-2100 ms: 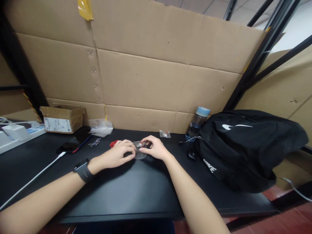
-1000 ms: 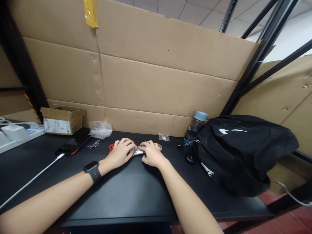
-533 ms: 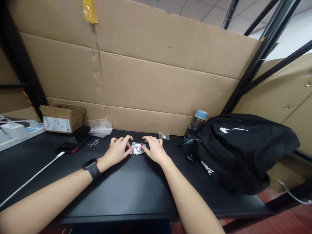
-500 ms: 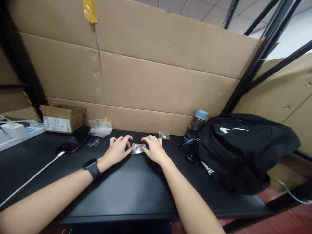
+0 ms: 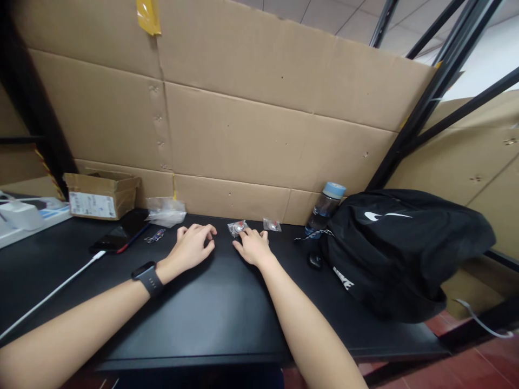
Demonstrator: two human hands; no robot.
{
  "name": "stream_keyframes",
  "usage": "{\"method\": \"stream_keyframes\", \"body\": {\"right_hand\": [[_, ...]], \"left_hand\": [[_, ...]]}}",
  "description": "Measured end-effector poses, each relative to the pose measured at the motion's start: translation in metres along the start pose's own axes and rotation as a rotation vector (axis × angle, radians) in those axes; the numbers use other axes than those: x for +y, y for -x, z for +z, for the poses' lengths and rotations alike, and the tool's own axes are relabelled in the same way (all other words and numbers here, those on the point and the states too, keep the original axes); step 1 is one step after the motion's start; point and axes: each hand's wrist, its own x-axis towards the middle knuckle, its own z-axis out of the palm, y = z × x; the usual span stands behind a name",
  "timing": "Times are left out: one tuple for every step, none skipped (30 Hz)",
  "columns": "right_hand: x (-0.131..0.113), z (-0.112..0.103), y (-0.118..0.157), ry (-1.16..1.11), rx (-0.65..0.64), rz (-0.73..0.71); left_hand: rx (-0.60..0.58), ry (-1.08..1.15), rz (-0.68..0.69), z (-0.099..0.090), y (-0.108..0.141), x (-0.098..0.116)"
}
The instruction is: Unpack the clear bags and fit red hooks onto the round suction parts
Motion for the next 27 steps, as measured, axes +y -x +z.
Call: {"method": "stream_keyframes", "body": {"right_hand": [[0.003, 0.0, -0.003, 0.003, 0.003, 0.022], [0.005, 0.0, -0.006, 0.008, 0.016, 0.03], [0.006, 0.001, -0.008, 0.014, 0.033, 0.025], [0.007, 0.001, -0.011, 0.022, 0.043, 0.012], [0.007, 0.002, -0.013, 0.027, 0.038, -0.005], [0.007, 0.003, -0.015, 0.031, 0.019, -0.019], [0.006, 0.004, -0.017, 0.034, -0.007, -0.026], [0.006, 0.005, -0.019, 0.038, -0.031, -0.024], [0.005, 0.007, -0.02, 0.044, -0.044, -0.013], [0.005, 0.008, -0.021, 0.053, -0.047, 0.002], [0.005, 0.009, -0.021, 0.061, -0.044, 0.021], [0.004, 0.01, -0.021, 0.067, -0.044, 0.04], [0.004, 0.01, -0.022, 0.071, -0.05, 0.057], [0.004, 0.009, -0.021, 0.072, -0.064, 0.069], [0.003, 0.008, -0.021, 0.071, -0.082, 0.077], [0.002, 0.007, -0.021, 0.072, -0.097, 0.079], [0.001, 0.006, -0.021, 0.074, -0.109, 0.077], [0.0, 0.005, -0.02, 0.077, -0.116, 0.075], [0.0, 0.004, -0.02, 0.079, -0.123, 0.075], [-0.001, 0.003, -0.02, 0.081, -0.129, 0.075], [-0.002, 0.003, -0.019, 0.085, -0.131, 0.075], [-0.003, 0.002, -0.019, 0.089, -0.13, 0.072], [-0.003, 0.003, -0.018, 0.097, -0.123, 0.068], [-0.004, 0.003, -0.018, 0.107, -0.111, 0.062], [-0.004, 0.003, -0.018, 0.117, -0.098, 0.055], [-0.005, 0.004, -0.018, 0.124, -0.085, 0.049], [-0.005, 0.004, -0.017, 0.127, -0.075, 0.044]], "left_hand": [[0.0, 0.005, 0.002, 0.001, 0.0, 0.0], [0.001, 0.008, 0.004, 0.001, 0.0, 0.0], [0.001, 0.009, 0.005, 0.002, 0.0, 0.0], [0.001, 0.008, 0.005, 0.002, 0.0, 0.0], [0.0, 0.007, 0.004, 0.002, 0.0, -0.001], [-0.001, 0.007, 0.003, 0.003, 0.0, -0.001], [-0.002, 0.007, 0.001, 0.003, 0.0, -0.002], [-0.003, 0.009, -0.002, 0.003, 0.0, -0.002], [-0.003, 0.011, -0.004, 0.003, 0.0, -0.003], [-0.004, 0.014, -0.006, 0.004, 0.0, -0.003], [-0.006, 0.016, -0.008, 0.004, -0.001, -0.003], [-0.009, 0.016, -0.009, 0.004, -0.001, -0.003], [-0.013, 0.015, -0.008, 0.005, -0.001, -0.003], [-0.018, 0.012, -0.005, 0.006, -0.001, -0.003], [-0.025, 0.005, 0.003, 0.006, -0.001, -0.002], [-0.033, -0.003, 0.014, 0.006, -0.001, -0.002], [-0.041, -0.012, 0.025, 0.007, 0.0, -0.001], [-0.047, -0.021, 0.035, 0.007, 0.0, -0.001], [-0.051, -0.027, 0.042, 0.007, 0.0, -0.001], [-0.054, -0.03, 0.045, 0.007, 0.0, 0.0], [-0.056, -0.033, 0.044, 0.007, 0.001, 0.0], [-0.057, -0.034, 0.043, 0.007, 0.001, 0.0], [-0.057, -0.037, 0.041, 0.007, 0.001, 0.0], [-0.058, -0.04, 0.04, 0.007, 0.001, 0.001], [-0.059, -0.043, 0.039, 0.007, 0.001, 0.001], [-0.062, -0.046, 0.038, 0.007, 0.001, 0.001], [-0.065, -0.048, 0.039, 0.008, 0.001, 0.001]]}}
